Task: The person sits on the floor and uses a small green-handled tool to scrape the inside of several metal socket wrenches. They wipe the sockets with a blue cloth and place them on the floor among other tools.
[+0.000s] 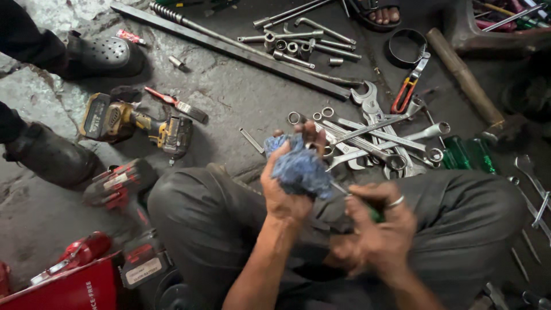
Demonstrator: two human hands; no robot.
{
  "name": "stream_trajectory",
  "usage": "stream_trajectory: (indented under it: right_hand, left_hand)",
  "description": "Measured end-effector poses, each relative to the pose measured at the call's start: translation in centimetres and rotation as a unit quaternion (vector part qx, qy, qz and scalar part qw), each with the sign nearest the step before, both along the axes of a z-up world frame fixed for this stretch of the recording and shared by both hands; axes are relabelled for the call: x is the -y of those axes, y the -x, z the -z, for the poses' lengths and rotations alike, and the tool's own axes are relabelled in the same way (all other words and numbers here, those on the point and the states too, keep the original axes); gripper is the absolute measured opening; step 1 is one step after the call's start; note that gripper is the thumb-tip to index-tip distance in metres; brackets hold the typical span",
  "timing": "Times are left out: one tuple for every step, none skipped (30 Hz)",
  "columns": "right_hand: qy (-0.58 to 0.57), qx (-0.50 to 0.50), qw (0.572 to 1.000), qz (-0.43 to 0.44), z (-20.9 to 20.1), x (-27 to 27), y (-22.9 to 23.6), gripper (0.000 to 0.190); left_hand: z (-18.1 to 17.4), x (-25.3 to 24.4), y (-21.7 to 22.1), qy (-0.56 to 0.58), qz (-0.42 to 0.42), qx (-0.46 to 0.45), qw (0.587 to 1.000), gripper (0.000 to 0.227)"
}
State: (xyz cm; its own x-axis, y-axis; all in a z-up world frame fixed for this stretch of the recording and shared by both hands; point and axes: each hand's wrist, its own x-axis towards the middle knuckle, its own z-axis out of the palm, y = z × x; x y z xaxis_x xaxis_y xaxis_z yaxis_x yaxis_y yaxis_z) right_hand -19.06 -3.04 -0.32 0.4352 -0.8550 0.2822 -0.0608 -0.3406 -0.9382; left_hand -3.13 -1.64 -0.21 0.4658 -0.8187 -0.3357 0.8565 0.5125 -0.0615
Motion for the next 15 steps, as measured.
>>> stream_trajectory:
  right_hand:
    - [0.088, -0.025, 0.996, 0.007, 0.1, -0.3, -0.5, 0.019]
    - [0.172, -0.065, 0.983, -0.001, 0.4, -0.2, -1.0, 0.02]
    - [0.255, -0.104, 0.961, -0.009, 0.9, -0.1, -1.5, 0.02]
    - [0.335, -0.141, 0.931, -0.017, 1.4, 0.2, -1.5, 0.02]
    - [0.391, -0.124, 0.91, -0.059, 1.9, 0.7, -1.3, 0.022]
    - [0.445, -0.106, 0.884, -0.101, 2.5, 1.5, -0.9, 0.025]
    - [0.492, -0.09, 0.854, -0.142, 3.1, 1.8, -0.1, 0.028]
    - [0.383, -0.116, 0.9, -0.174, 3.8, 1.9, 0.8, 0.026]
    - [0.277, -0.14, 0.929, -0.201, 4.2, 2.7, 1.3, 0.024]
    - [0.166, -0.161, 0.946, -0.227, 4.5, 3.7, 1.6, 0.023]
    - [0.103, -0.164, 0.951, -0.241, 4.4, 4.0, 2.3, 0.019]
    - [0.04, -0.166, 0.952, -0.253, 4.1, 4.5, 2.9, 0.016]
    - [-0.019, -0.168, 0.95, -0.264, 3.4, 5.5, 3.4, 0.013]
    - [-0.029, -0.192, 0.945, -0.262, 2.4, 6.2, 4.1, 0.013]
    - [-0.036, -0.212, 0.94, -0.265, 1.6, 7.1, 4.5, 0.012]
  left_hand:
    - [0.3, 0.1, 0.4, -0.051, 0.011, 0.019, 0.998, 0.034]
    - [0.8, 0.2, 0.7, -0.102, 0.023, 0.037, 0.994, 0.033]
    - [1.4, 0.1, 0.8, -0.114, 0.028, 0.078, 0.99, 0.033]
    - [2.1, 0.0, 0.9, -0.126, 0.033, 0.119, 0.984, 0.033]
    - [2.8, 0.1, 0.7, -0.138, 0.036, 0.161, 0.977, 0.033]
    - [3.5, 0.3, 0.5, -0.126, 0.034, 0.165, 0.978, 0.033]
    - [4.2, 0.2, 0.4, -0.117, 0.035, 0.168, 0.978, 0.034]
    - [4.6, 0.0, 0.5, -0.108, 0.035, 0.17, 0.979, 0.036]
    - [4.7, 0.5, 0.3, -0.136, 0.058, 0.175, 0.973, 0.036]
    - [4.6, 1.1, 0.0, -0.163, 0.08, 0.179, 0.967, 0.037]
    - [4.5, 0.9, 0.1, -0.196, 0.103, 0.18, 0.958, 0.039]
    - [4.5, 0.8, -0.1, -0.182, 0.099, 0.187, 0.96, 0.04]
    - [4.6, 1.0, -0.1, -0.164, 0.094, 0.194, 0.963, 0.041]
    - [4.8, 1.0, 0.0, -0.146, 0.09, 0.201, 0.964, 0.042]
    - [5.2, 1.1, -0.1, -0.151, 0.092, 0.222, 0.959, 0.043]
